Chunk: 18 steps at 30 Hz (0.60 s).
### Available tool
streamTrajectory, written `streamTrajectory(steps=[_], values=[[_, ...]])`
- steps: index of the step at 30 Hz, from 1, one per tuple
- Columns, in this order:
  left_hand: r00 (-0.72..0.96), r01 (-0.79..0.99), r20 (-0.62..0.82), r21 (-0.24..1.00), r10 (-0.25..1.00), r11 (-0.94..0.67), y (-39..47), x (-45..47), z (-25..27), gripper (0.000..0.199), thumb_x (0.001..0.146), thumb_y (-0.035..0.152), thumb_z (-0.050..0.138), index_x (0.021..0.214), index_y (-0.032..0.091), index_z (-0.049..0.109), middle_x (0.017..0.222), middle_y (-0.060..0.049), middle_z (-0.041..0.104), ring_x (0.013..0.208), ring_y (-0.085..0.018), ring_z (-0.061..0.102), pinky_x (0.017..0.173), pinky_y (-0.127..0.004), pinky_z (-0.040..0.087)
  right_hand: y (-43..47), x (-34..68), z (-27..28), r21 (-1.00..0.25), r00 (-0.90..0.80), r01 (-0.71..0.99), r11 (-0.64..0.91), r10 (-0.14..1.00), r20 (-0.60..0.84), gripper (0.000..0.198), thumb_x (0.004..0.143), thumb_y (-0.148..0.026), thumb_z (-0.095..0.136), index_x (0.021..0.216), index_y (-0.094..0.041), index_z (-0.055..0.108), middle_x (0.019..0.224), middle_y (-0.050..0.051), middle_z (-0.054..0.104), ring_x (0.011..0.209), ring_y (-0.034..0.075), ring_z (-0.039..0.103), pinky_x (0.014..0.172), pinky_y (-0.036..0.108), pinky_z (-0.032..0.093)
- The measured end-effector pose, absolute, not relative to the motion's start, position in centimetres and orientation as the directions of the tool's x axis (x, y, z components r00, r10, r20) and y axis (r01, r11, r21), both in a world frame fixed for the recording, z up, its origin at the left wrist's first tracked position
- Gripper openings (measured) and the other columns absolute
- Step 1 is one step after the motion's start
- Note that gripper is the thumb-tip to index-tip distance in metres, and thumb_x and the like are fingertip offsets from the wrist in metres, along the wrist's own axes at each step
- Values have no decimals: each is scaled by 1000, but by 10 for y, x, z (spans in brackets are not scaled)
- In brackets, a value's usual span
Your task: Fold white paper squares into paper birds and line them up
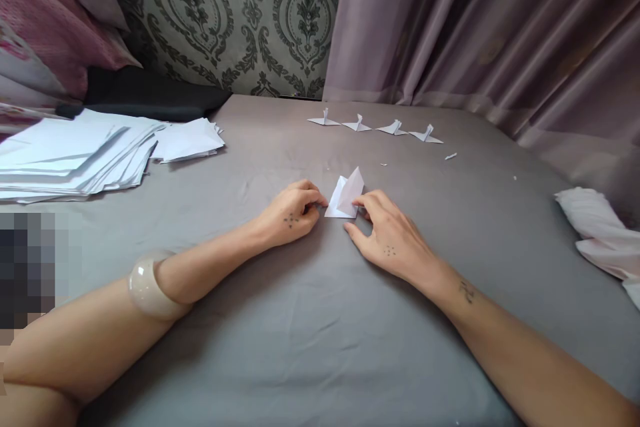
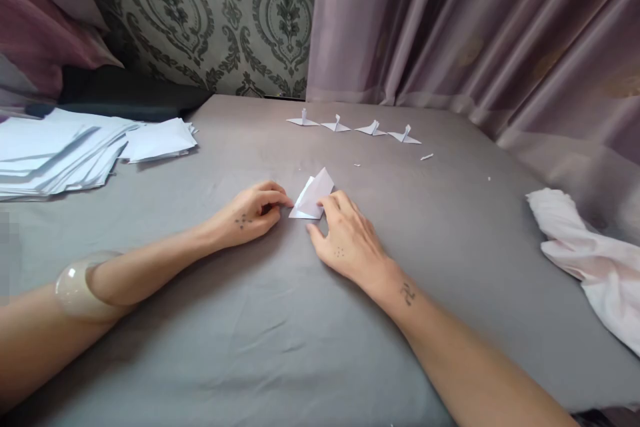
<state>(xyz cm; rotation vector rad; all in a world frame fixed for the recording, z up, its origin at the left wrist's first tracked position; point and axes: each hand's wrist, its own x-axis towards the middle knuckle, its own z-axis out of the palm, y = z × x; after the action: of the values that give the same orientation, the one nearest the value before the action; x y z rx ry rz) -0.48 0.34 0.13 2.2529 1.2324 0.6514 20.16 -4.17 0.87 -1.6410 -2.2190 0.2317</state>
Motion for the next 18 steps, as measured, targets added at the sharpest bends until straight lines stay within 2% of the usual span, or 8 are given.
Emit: streamTrajectory(steps=[5,7,9,11,13,15,18], values=[[487,612,152,643,860,-460,4,-6,0,34,74,9,42,91,19,70,100,-6,63,77,-14,57,71,-27,47,-35,196,1,-244,-221,920,306,922,319,13,88,-26,49,84,-19,59,88,8,64,81,21,61,67,31,42],[468,619,179,633,866,-465,4,-7,0,34,74,9,42,96,18,67,96,-6,62,75,-14,56,70,-28,48,-31,199,0,-301,-159,914,274,921,356,18,89,-24,47,75,-19,58,79,7,65,73,19,60,64,30,41],[447,630,253,592,858,-502,3,-7,0,37,74,9,44,106,17,61,101,-7,59,83,-16,56,70,-29,49,-27,202,0,-463,-64,857,226,938,339,18,88,-27,49,74,-19,59,74,5,66,67,17,60,63,30,42],[456,645,370,488,809,-587,-1,-7,0,43,74,9,47,115,18,54,113,-10,53,98,-20,52,76,-33,49,-24,206,0,-668,4,724,175,966,258,15,86,-31,53,82,-19,63,76,4,69,66,17,63,65,30,45],[505,667,471,319,723,-674,-5,-6,2,45,76,9,49,120,20,49,123,-12,48,110,-25,45,85,-41,46,-20,209,0,-823,-1,552,134,987,159,18,83,-33,57,92,-19,66,81,4,71,70,17,65,67,30,48],[543,692,539,147,644,-707,-10,-5,4,43,80,9,49,121,21,48,125,-12,47,114,-27,41,92,-45,39,-18,211,-1,-895,-53,428,124,992,111,22,81,-32,59,97,-19,67,86,4,73,76,17,67,71,31,50],[578,706,584,-6,571,-708,-14,-4,7,36,84,9,47,118,20,50,125,-13,49,117,-27,40,95,-44,33,-16,213,-1,-898,-104,414,149,988,116,20,81,-29,59,96,-21,70,89,3,74,79,17,66,75,31,49]])
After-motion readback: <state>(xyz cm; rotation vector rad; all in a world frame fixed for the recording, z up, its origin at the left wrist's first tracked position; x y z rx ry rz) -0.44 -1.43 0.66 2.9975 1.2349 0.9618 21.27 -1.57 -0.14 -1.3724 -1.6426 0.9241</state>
